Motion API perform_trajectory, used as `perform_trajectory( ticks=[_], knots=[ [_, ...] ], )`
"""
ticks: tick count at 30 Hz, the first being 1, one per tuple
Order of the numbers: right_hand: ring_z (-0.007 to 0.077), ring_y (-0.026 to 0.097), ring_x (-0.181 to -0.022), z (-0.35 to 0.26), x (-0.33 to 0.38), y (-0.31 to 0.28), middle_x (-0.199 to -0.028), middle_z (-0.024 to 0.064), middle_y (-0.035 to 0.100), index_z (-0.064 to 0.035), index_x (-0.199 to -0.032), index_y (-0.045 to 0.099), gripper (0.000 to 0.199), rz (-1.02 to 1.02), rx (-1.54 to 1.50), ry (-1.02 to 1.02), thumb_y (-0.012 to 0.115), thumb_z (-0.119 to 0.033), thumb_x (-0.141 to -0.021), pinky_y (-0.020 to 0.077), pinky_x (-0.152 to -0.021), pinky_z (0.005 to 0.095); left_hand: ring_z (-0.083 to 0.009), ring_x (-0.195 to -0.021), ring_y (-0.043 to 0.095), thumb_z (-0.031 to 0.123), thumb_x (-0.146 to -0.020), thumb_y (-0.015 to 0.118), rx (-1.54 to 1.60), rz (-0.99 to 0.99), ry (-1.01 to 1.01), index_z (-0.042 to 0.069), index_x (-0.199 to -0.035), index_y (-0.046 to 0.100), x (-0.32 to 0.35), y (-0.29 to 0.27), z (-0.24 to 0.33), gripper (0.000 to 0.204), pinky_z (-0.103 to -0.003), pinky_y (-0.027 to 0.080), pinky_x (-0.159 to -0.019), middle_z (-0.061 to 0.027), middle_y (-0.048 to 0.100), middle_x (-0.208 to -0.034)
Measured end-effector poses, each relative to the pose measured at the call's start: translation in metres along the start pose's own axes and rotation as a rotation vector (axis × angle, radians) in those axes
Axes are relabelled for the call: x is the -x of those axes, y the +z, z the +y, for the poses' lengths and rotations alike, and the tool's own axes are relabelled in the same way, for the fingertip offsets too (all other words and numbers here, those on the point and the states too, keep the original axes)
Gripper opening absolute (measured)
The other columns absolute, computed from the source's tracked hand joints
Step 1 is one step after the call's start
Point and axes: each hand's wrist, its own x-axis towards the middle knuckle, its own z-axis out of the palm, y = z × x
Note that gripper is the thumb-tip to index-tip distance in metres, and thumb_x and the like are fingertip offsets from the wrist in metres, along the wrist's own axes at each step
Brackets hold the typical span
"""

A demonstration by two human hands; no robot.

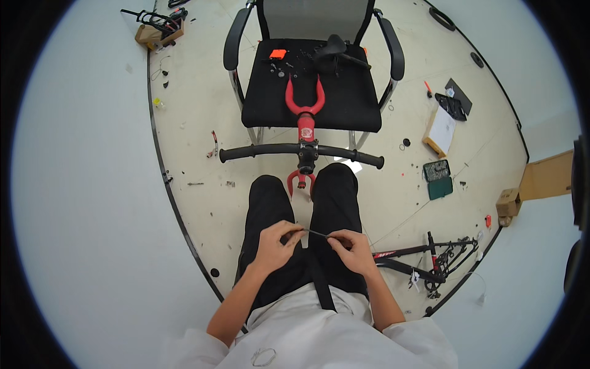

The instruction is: The person assembles a bicycle handlebar by tightening bolts on the stem and attaching a red fork. They use an Allen key to secure the components and adjust the handlebar position.

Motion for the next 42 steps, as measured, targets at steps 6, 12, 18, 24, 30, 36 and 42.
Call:
perform_trajectory(
  ticks=[6, 12, 18, 24, 30, 36, 42],
  knots=[
    [0.0110, 0.064, -0.063, -0.018, 0.006, 0.001, -0.077, 0.0080, 0.068, 0.0050, -0.099, 0.069, 0.011, 0.024, -0.454, 0.128, 0.070, -0.003, -0.091, 0.0520, -0.058, 0.0238, -0.0119, -0.064, 0.062, 0.006, -0.082, 0.080, -0.011, 0.014, -0.086, -0.003, -0.090, 0.072, 0.027, 0.003, 0.005, 0.015, -0.026, 0.048, -0.061, -0.0090, 0.068, -0.076],
    [0.0170, 0.070, -0.069, -0.046, -0.017, 0.002, -0.082, 0.0124, 0.070, 0.0072, -0.099, 0.067, 0.011, 0.020, -0.636, -0.008, 0.068, -0.002, -0.093, 0.0582, -0.065, 0.0292, -0.0089, -0.063, 0.058, 0.008, -0.083, 0.079, -0.063, 0.016, -0.028, -0.003, -0.087, 0.069, 0.013, -0.007, 0.013, 0.016, -0.024, 0.047, -0.061, -0.0052, 0.065, -0.072],
    [0.0159, 0.071, -0.071, -0.039, -0.011, -0.001, -0.079, 0.0118, 0.072, 0.0068, -0.098, 0.070, 0.012, 0.174, -0.423, -0.015, 0.072, -0.002, -0.089, 0.0589, -0.067, 0.0277, -0.0097, -0.065, 0.058, 0.004, -0.085, 0.077, -0.041, 0.122, 0.048, -0.003, -0.089, 0.070, -0.001, -0.020, 0.031, 0.011, -0.025, 0.046, -0.061, -0.0046, 0.065, -0.075],
    [0.0145, 0.072, -0.074, -0.038, -0.032, -0.014, -0.083, 0.0097, 0.073, 0.0063, -0.101, 0.070, 0.012, 0.114, -0.286, -0.063, 0.066, -0.001, -0.092, 0.0581, -0.071, 0.0265, -0.0223, -0.067, 0.062, 0.006, -0.085, 0.074, -0.204, 0.112, 0.255, 0.002, -0.094, 0.073, -0.055, -0.030, 0.043, 0.010, -0.031, 0.048, -0.059, -0.0097, 0.067, -0.081],
    [0.0133, 0.072, -0.072, -0.071, -0.085, -0.027, -0.080, 0.0097, 0.073, 0.0051, -0.098, 0.070, 0.012, 0.123, -0.161, -0.140, 0.068, -0.005, -0.093, 0.0567, -0.068, 0.0254, -0.0183, -0.067, 0.061, 0.006, -0.086, 0.074, -0.273, 0.097, 0.317, 0.001, -0.095, 0.073, -0.121, -0.049, 0.057, 0.010, -0.029, 0.047, -0.061, -0.0086, 0.067, -0.081],
    [0.0142, 0.070, -0.071, -0.089, -0.150, -0.041, -0.081, 0.0103, 0.072, 0.0054, -0.095, 0.071, 0.013, 0.075, 0.104, -0.301, 0.071, -0.006, -0.089, 0.0549, -0.066, 0.0254, -0.0140, -0.072, 0.062, 0.006, -0.087, 0.073, -0.257, -0.017, 0.318, 0.001, -0.095, 0.072, -0.171, -0.077, 0.064, 0.010, -0.026, 0.048, -0.064, -0.0062, 0.069, -0.084],
    [0.0173, 0.070, -0.075, -0.122, -0.204, -0.030, -0.084, 0.0109, 0.072, 0.0054, -0.092, 0.072, 0.016, -0.071, 0.397, -0.456, 0.074, -0.008, -0.084, 0.0551, -0.070, 0.0278, -0.0118, -0.079, 0.068, 0.012, -0.091, 0.072, -0.192, 0.055, 0.284, 0.001, -0.100, 0.071, -0.191, -0.077, 0.080, 0.015, -0.027, 0.051, -0.071, -0.0055, 0.072, -0.088]
  ],
)
